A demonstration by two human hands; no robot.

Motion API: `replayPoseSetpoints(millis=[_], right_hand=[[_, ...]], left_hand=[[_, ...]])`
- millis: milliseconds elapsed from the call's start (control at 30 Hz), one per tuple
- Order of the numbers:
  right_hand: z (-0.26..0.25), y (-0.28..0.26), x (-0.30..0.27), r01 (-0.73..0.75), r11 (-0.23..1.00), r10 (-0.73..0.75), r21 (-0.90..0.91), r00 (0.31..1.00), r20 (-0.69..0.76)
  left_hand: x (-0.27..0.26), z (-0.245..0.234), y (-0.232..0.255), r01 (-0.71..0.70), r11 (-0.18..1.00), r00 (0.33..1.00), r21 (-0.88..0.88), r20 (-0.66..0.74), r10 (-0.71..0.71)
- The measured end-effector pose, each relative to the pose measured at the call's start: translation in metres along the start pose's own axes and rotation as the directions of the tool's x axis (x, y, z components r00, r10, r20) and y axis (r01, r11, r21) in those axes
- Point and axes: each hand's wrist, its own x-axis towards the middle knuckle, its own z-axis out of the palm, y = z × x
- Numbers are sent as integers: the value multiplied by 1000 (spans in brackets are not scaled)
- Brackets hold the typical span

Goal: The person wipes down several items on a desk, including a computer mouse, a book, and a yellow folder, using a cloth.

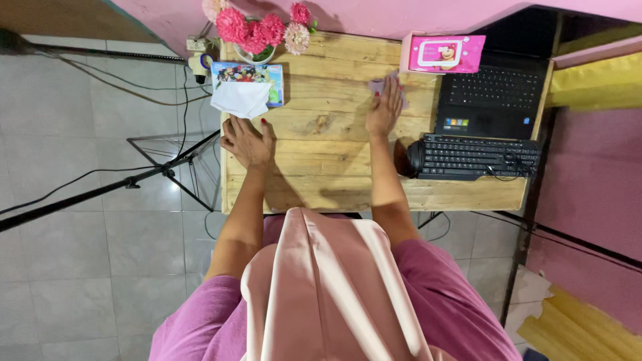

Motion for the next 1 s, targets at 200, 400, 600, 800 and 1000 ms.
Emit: replayPoseSetpoints(millis=[200, 400, 600, 800, 1000], right_hand=[[-15, 40, -1, -75, 997, 75, -23, 997, 6], [-22, 49, 25, -164, 986, 157, -29, 973, -169], [-29, 62, 39, -277, 961, 275, -14, 959, -73], [-24, 59, 16, -378, 924, 372, -66, 924, -84], [-2, 13, -27, -282, 958, 280, -56, 959, -41]], left_hand=[[3, 18, -10, -20, 992, 999, 126, -27, 24], [26, 20, -19, -11, 960, 884, -279, -452, -121], [50, 23, -39, 39, 974, 969, -224, -228, -91], [50, 22, -34, 36, 981, 962, -192, -258, -86], [52, 22, -32, 64, 979, 960, -194, -255, -114]])
